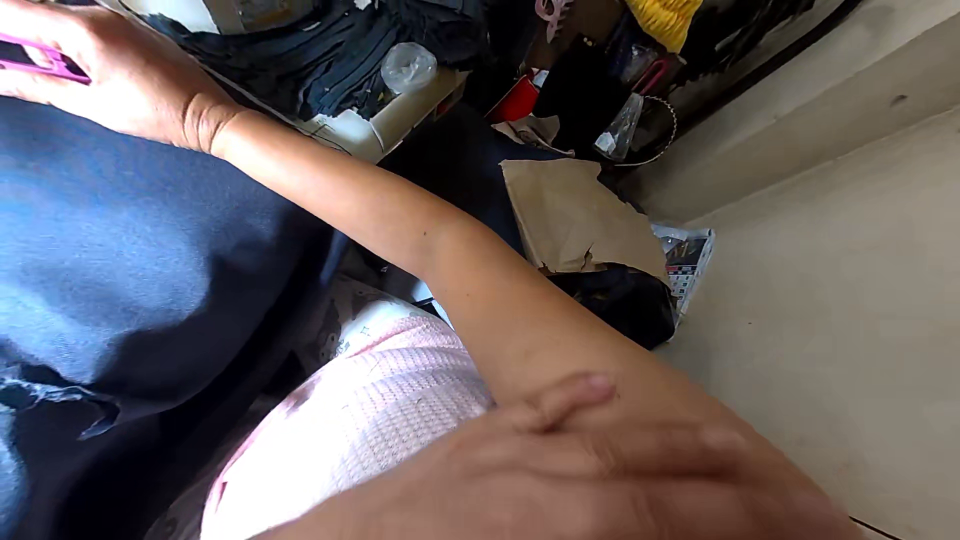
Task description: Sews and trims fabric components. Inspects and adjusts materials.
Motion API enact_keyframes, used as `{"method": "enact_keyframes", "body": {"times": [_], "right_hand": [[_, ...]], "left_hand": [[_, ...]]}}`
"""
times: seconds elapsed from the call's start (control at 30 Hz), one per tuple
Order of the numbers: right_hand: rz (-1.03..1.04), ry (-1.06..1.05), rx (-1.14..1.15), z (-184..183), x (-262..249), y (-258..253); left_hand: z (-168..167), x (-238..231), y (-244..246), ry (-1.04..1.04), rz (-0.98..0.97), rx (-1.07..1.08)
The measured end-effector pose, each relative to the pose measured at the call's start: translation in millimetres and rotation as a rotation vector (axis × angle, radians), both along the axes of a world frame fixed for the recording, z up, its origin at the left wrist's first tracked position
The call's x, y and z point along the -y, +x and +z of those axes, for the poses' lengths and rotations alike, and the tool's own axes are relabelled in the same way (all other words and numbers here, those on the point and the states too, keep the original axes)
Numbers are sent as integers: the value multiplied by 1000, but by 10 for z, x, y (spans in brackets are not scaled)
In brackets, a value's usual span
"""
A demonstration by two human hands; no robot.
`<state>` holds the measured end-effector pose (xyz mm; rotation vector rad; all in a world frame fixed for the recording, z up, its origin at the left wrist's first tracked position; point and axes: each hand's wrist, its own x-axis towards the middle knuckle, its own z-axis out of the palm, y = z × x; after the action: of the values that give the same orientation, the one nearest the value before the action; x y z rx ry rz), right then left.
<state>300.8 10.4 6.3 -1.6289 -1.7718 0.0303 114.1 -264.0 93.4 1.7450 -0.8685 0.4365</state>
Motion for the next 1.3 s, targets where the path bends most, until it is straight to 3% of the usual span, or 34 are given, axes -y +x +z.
{"method": "enact_keyframes", "body": {"times": [0.07, 0.17, 0.3, 0.37, 0.47, 0.57, 0.73, 0.83, 1.0, 1.3], "right_hand": [[26, 27, -59, 22, 50, -19], [35, 108, -100, -9, 34, -13], [18, 50, -99, 157, 203, -83], [40, 22, -66, 191, 222, -82], [96, 82, -41, 128, 194, -82], [90, 129, -62, 91, 150, -54], [89, 100, -89, 81, 145, -52], [88, 89, -80, 97, 154, -56], [76, 76, -60, 119, 173, -64], [94, 106, -70, 84, 138, -49]], "left_hand": [[-137, -86, 163, 60, 83, -12], [-467, -429, 418, 319, 285, -59], [-789, -877, 506, 708, 778, -64], [-788, -977, 409, 682, 953, -64], [-660, -1013, 252, 461, 1219, -93], [-503, -969, 217, 218, 1142, -153], [-319, -598, 250, 2, 641, -14], [-280, -378, 282, -81, 465, 8], [-220, -241, 324, -300, 404, -211], [-115, -217, 374, -425, 406, -434]]}}
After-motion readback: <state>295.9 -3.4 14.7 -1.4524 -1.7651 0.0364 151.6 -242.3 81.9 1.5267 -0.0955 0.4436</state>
